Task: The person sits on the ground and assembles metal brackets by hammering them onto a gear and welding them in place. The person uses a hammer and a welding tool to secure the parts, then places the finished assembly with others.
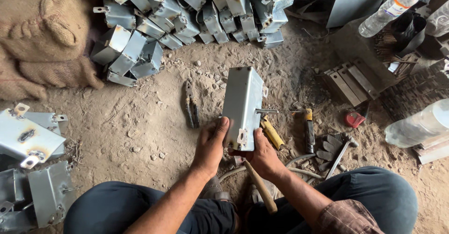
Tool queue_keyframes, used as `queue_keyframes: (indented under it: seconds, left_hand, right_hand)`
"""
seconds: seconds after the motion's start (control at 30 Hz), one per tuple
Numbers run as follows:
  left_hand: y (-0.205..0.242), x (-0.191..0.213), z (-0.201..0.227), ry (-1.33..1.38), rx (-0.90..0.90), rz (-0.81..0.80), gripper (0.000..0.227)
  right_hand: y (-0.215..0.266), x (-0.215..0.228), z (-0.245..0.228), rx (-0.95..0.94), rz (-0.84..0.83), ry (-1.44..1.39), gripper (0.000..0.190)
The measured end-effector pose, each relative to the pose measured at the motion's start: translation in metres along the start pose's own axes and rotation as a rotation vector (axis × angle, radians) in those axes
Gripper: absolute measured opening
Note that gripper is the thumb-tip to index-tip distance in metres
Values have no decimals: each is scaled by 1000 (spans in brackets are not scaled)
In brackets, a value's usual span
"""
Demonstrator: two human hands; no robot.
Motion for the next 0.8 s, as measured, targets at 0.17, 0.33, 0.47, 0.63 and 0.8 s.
queue_keyframes:
  seconds: [0.17, 0.33, 0.47, 0.63, 0.8]
  left_hand:
    - [2, 1, -1, -19, -23, -31, 50]
    - [1, -2, -6, 39, -21, -81, 46]
    - [-2, 3, -14, 212, 97, 3, 48]
    - [-5, 9, -26, 595, 236, 124, 43]
    - [-7, 11, -25, 738, 202, 74, 45]
  right_hand:
    - [2, -1, 0, 52, -48, -28, 76]
    - [5, -9, -6, 68, -135, -252, 67]
    - [15, -22, -14, 92, -188, -302, 63]
    - [29, -30, -30, 154, -203, -153, 73]
    - [36, -26, -43, 198, -181, -63, 83]
Point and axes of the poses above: each hand's wrist, its own y-axis away from the middle knuckle, its own x-axis out of the back of the hand, z = x × y, the point moved 5 cm from there along -y, towards the middle knuckle, and after that the axes turned 1 degree about -x, right-handed, at the moved point
